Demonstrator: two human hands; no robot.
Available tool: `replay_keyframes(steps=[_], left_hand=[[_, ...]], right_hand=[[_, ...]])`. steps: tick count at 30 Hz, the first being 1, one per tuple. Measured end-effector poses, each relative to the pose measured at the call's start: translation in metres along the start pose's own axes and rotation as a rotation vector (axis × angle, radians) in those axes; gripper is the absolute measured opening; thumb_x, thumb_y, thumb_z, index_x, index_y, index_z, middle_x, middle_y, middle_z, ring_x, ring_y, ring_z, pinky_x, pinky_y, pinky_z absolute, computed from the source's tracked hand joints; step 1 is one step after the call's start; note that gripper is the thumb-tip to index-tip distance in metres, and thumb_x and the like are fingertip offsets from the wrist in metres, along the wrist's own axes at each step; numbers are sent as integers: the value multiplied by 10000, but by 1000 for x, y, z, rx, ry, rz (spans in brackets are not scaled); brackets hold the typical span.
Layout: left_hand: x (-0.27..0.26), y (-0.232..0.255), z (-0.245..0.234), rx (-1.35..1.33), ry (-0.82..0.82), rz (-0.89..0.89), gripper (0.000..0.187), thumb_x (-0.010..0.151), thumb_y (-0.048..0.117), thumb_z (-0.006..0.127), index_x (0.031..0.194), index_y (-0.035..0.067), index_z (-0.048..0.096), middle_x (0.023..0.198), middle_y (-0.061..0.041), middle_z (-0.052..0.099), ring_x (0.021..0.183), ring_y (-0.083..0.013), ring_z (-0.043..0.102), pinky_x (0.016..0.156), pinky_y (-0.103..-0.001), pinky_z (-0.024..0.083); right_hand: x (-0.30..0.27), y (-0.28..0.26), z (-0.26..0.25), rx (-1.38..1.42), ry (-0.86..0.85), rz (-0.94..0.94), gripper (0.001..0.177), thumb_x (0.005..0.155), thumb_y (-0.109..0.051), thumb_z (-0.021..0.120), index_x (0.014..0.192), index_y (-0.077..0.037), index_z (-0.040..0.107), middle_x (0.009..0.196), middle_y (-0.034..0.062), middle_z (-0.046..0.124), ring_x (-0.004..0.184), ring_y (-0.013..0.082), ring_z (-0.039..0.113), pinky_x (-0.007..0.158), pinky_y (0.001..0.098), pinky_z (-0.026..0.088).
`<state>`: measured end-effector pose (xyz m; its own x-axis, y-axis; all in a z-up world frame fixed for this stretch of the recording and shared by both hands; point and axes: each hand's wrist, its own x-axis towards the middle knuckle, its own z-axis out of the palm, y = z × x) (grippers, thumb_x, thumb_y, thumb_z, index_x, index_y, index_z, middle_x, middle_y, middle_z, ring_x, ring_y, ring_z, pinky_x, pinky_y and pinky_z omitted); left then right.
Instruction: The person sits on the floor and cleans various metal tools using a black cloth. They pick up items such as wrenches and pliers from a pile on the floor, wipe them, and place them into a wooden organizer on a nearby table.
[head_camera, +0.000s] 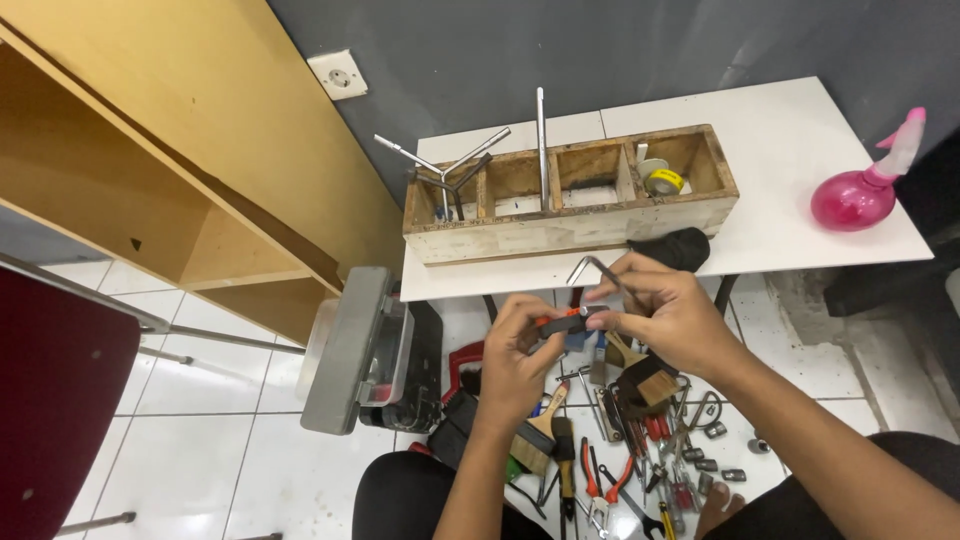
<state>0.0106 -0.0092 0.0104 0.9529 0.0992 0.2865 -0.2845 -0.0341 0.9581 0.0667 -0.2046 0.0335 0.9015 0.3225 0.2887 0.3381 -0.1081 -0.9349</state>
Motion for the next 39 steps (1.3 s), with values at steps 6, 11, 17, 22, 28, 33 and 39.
replay_keyframes(steps=[6,11,17,22,28,33,39], left_hand=[[3,-12,-6,-116,-52,-74,124,848,-28,754,969,-9,737,929,-103,677,863,-180,701,705,-305,620],[3,-18,-10,-209,-67,-141,138,837,-47,750,971,-21,737,933,-116,692,834,-161,679,649,-281,609],[2,-22,-6,-343,-82,-182,103,853,-47,742,952,-22,738,940,-109,692,832,-134,648,647,-261,579],[0,-10,-9,-397,-56,-135,105,868,-43,735,965,-11,713,952,-98,660,869,-149,667,708,-257,576],[-1,10,-11,-218,-16,-35,105,884,-43,727,987,-22,726,993,-113,642,946,-214,721,766,-302,612],[-4,2,-7,-216,-121,62,178,987,-33,615,1098,79,700,1155,-89,537,1202,-347,704,987,-343,639],[-8,4,9,-97,16,199,86,1008,11,589,1048,46,658,1138,-118,535,1165,-330,709,993,-382,655]], right_hand=[[1,-18,2,-73,-120,-179,79,870,-29,717,892,-28,793,800,53,713,543,55,512,498,246,458],[-5,-25,5,-44,-190,-269,107,893,-55,676,879,-28,778,842,57,746,608,112,566,587,285,502],[-7,-38,-1,27,-272,-265,125,884,-68,673,851,-50,793,817,68,767,576,120,547,560,297,496],[-12,-16,-9,173,-191,-189,210,791,-109,800,986,-33,795,899,139,758,463,65,475,431,253,456],[-4,-10,-26,452,50,-78,312,1101,-161,435,1095,51,663,818,138,638,463,74,516,436,193,421],[-5,-40,-42,-112,86,19,420,1055,-391,416,1050,-94,713,1254,91,464,1342,209,457,1069,418,502],[-23,-56,-24,118,233,-320,172,1040,-135,560,1021,14,644,988,162,611,923,242,694,781,289,695]])
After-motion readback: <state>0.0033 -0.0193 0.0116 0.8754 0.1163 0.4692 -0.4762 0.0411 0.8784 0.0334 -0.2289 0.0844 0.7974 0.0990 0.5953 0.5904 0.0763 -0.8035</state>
